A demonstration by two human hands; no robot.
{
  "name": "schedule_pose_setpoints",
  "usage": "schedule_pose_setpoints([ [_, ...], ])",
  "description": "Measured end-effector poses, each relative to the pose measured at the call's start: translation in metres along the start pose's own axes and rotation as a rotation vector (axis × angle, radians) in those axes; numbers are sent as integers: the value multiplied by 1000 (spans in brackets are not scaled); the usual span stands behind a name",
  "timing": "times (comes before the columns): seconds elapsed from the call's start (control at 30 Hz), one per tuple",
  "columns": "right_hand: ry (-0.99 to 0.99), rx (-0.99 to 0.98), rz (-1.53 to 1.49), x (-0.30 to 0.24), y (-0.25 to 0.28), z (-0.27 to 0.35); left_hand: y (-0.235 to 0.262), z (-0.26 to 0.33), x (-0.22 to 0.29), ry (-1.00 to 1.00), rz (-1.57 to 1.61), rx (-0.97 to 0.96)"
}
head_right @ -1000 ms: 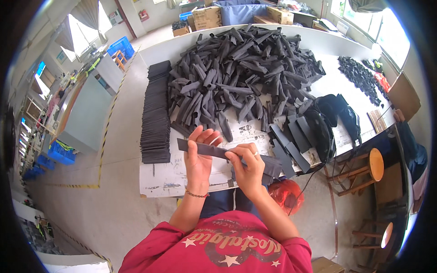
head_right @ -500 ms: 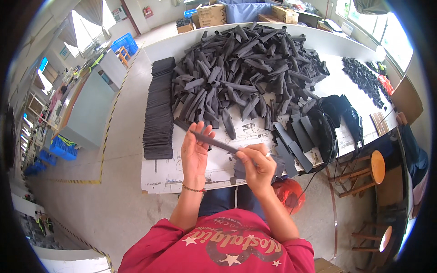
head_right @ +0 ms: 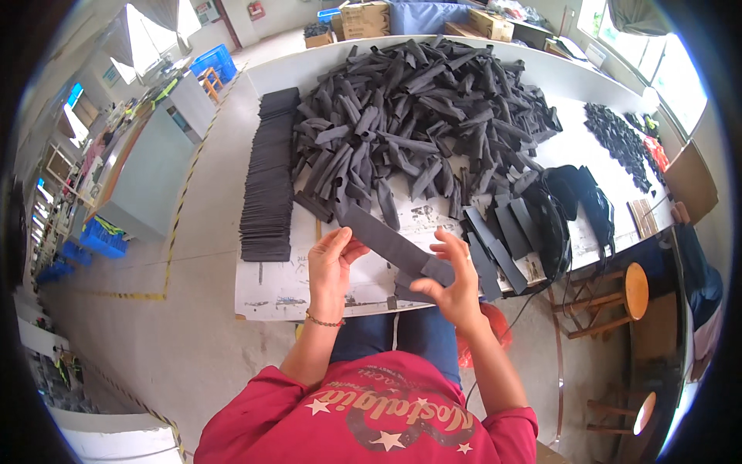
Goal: Inspecting and sorting rectangular foam pieces on a workbench in a factory setting.
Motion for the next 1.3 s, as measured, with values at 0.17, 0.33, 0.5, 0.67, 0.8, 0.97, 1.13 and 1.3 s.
schedule_pose_setpoints([
  [0.17, -737, -99, -675, 27, -20, 23, 3, -3, -16, 45, -56, -43],
  [0.33, -781, 38, -511, 52, 2, 17, 12, -16, -26, 121, 2, -47],
  [0.5, -885, -150, -431, 97, 35, 48, 85, -67, 10, -252, -120, 174],
  [0.67, -936, -286, -36, 82, 28, 62, 119, -89, 8, -349, -420, 292],
  [0.8, -696, -95, 320, 96, 36, 67, 116, -103, -19, -248, -692, 245],
  [0.97, -596, -135, 516, 162, 25, 81, 122, -136, -10, -622, -933, 365],
  [1.13, -599, -266, 566, 172, 9, 96, 81, -149, -27, -707, -1572, 168],
  [1.3, -506, -472, 762, 168, -2, 97, 98, -158, -26, -528, -1557, 114],
])
Point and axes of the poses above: each hand's wrist, its own z-axis away from the middle knuckle, its own y-axis out of the back of the hand, x = y × z, the point moved 2 cm from there along -z, towards the middle knuckle, and after that the axes turned 14 degrees about z, right-handed, at the moved point
